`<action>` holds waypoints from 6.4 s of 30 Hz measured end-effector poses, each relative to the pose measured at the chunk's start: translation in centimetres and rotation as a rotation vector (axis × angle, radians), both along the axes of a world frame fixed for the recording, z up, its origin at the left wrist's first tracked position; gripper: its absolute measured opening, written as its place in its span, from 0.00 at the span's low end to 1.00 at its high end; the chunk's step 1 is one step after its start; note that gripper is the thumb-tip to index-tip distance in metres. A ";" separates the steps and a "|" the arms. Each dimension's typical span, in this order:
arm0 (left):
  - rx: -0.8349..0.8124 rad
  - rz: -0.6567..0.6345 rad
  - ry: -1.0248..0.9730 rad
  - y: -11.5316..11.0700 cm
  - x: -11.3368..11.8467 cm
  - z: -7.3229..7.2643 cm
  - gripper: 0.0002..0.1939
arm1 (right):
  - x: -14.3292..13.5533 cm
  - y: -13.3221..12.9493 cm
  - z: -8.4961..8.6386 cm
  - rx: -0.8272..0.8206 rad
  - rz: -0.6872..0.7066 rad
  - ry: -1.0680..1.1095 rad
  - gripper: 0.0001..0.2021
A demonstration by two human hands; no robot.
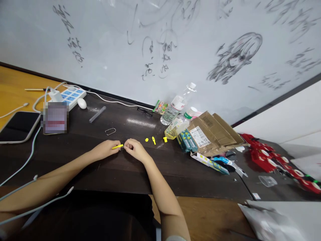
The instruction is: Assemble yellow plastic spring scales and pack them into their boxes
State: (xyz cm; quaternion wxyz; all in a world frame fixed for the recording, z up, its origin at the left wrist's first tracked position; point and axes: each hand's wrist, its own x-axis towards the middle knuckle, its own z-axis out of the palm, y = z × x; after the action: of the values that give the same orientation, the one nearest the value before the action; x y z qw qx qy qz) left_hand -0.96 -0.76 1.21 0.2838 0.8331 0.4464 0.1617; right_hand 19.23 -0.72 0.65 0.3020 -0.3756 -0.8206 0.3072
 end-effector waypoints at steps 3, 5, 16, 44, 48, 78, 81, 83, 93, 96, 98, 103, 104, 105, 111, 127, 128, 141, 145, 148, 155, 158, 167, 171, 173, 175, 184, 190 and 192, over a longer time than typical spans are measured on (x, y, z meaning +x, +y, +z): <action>-0.027 -0.029 -0.014 -0.1 0.1 -0.2 0.09 | 0.0 -0.2 0.3 0.107 0.007 -0.121 0.05; -0.059 -0.039 -0.036 -0.1 0.2 -0.3 0.10 | 0.0 -0.2 0.3 0.145 0.015 -0.177 0.05; -0.276 -0.079 -0.111 -0.1 -0.1 0.5 0.16 | 0.1 -0.2 0.2 0.252 0.044 -0.232 0.10; -0.172 -0.126 -0.166 -0.1 -0.3 0.1 0.14 | -1.1 -1.1 -0.6 0.246 -0.159 -0.209 0.11; -0.169 -0.088 -0.185 -0.3 0.0 0.3 0.14 | -1.1 -1.0 -0.7 0.238 -0.190 -0.194 0.10; -0.640 0.058 -0.591 0.0 -0.1 0.8 0.32 | -1.3 -0.5 -0.4 -0.307 0.050 0.267 0.16; -0.708 0.209 -0.817 0.8 -0.4 1.3 0.28 | -1.1 -0.1 -0.7 -0.414 0.014 0.364 0.16; -0.763 0.229 -1.005 1.2 -0.8 1.7 0.25 | -0.9 0.2 -0.8 -0.499 -0.020 0.436 0.17; -0.545 0.268 -1.191 1.0 0.0 1.0 0.17 | -3.0 -1.2 -1.1 -0.558 0.049 0.428 0.15; -0.429 0.282 -1.070 1.0 0.5 0.1 0.19 | -4.1 -1.8 -1.3 -0.501 0.023 0.440 0.16; -0.359 0.266 -0.979 1.1 0.7 -0.5 0.18 | -4.6 -2.0 -1.6 -0.464 -0.019 0.441 0.16; -0.236 0.182 -0.864 1.2 0.8 -1.2 0.16 | -4.7 -1.9 -2.2 -0.422 -0.094 0.357 0.17; -0.215 0.190 -0.862 1.2 0.7 -1.2 0.17 | -4.5 -1.8 -2.2 -0.403 -0.112 0.339 0.16; -0.203 0.202 -0.864 1.1 0.7 -1.1 0.17 | -4.4 -1.8 -2.2 -0.372 -0.137 0.324 0.16; -0.330 0.204 -0.925 0.7 0.6 -0.6 0.20 | -2.9 -1.0 -2.0 -0.136 -0.272 0.235 0.17; -0.430 0.157 -0.767 0.7 0.9 -1.4 0.21 | 8.3 2.2 1.0 0.038 -0.923 -0.604 0.09; -0.435 0.140 -0.746 0.6 0.9 -1.5 0.23 | 8.4 2.2 0.7 0.005 -0.914 -0.638 0.09; -0.393 0.065 -0.771 0.6 1.2 -1.9 0.08 | 6.6 2.6 0.0 -0.048 -0.672 -0.109 0.04; -0.393 0.052 -0.719 0.4 1.0 -1.6 0.11 | 2.2 1.1 0.1 -0.208 -0.277 0.223 0.07; -0.437 0.014 -0.687 0.4 1.0 -1.7 0.14 | -0.3 -0.2 0.2 -0.201 -0.225 0.254 0.10; -0.584 -0.076 -0.708 0.1 1.3 -2.0 0.15 | -0.6 -0.3 -0.1 -0.287 -0.217 0.327 0.10; -0.586 -0.068 -0.715 0.0 1.4 -1.7 0.14 | -0.1 -0.1 -0.1 -0.279 -0.225 0.286 0.09; -0.512 0.032 -0.799 -0.5 1.6 -0.7 0.15 | -0.9 -0.6 0.3 -0.246 -0.237 0.311 0.08; -0.551 0.067 -0.842 -0.3 1.6 -0.5 0.16 | -1.2 -0.8 0.5 -0.262 -0.221 0.318 0.08; -0.560 0.071 -0.869 -0.2 1.5 -0.6 0.15 | -1.1 -0.9 0.5 -0.250 -0.216 0.283 0.08; -0.554 0.090 -0.891 -0.2 1.6 -0.7 0.14 | -1.0 -1.0 0.4 -0.216 -0.212 0.258 0.06; -0.333 0.164 -0.857 -0.3 1.6 -0.7 0.09 | -1.3 -1.6 0.5 -0.112 -0.180 0.131 0.04; -0.044 0.148 -0.638 -0.6 1.2 -0.6 0.04 | -1.4 -1.1 0.2 -0.166 -0.233 0.228 0.06; 0.015 0.135 -0.579 -0.6 1.1 -0.6 0.04 | -1.3 -0.9 0.0 -0.204 -0.227 0.248 0.07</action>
State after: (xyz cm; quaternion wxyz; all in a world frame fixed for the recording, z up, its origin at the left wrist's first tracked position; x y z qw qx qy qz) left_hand 0.18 -1.35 0.61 0.3819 0.7226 0.4001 0.4146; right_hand 17.93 -1.60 0.64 0.3939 -0.4537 -0.6941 0.3966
